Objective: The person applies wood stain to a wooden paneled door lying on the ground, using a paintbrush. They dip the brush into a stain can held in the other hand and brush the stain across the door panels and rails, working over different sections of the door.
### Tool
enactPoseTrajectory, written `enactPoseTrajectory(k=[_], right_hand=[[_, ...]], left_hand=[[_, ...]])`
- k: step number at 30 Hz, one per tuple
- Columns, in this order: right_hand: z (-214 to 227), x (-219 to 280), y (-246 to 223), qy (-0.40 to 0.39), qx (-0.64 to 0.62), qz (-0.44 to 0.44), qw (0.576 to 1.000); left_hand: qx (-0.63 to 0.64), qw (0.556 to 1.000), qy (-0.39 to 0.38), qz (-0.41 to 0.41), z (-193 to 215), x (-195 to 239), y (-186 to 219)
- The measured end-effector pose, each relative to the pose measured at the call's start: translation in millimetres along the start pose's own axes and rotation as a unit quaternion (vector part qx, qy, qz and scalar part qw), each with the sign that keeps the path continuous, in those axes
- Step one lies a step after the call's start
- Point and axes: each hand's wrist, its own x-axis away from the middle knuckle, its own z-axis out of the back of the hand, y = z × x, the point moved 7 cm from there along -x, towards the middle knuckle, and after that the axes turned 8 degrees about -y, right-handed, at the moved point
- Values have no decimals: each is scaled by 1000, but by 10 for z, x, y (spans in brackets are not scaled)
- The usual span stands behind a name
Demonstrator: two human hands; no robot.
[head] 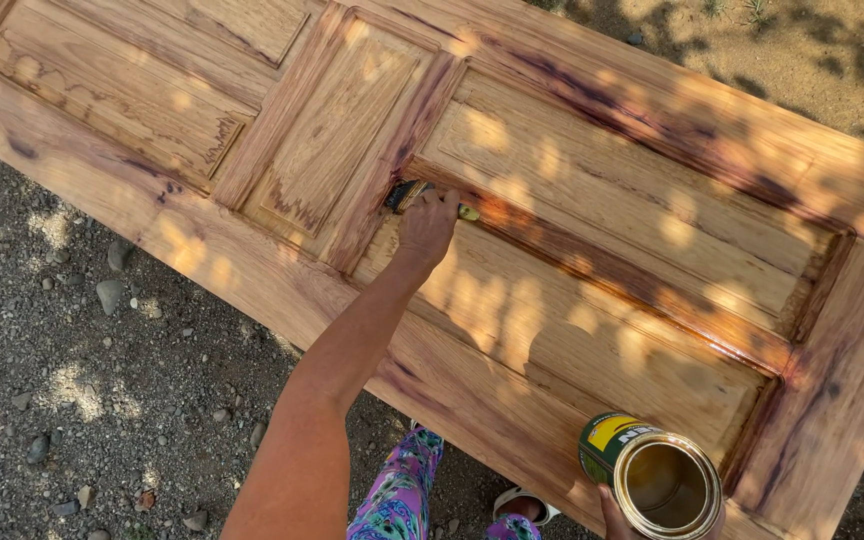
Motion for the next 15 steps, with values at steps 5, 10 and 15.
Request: enactPoseTrajectory(k=[5, 10, 15], right_hand=[[-28, 31, -64, -35, 36, 38, 998], [-93, -84, -125, -49, 57, 74, 994], [78, 85, 707, -232, 374, 467, 767]], left_hand=[[44, 975, 182, -122, 260, 303, -45], [46, 983, 146, -103, 223, 625, -174], [108, 980, 134, -97, 241, 609, -166]])
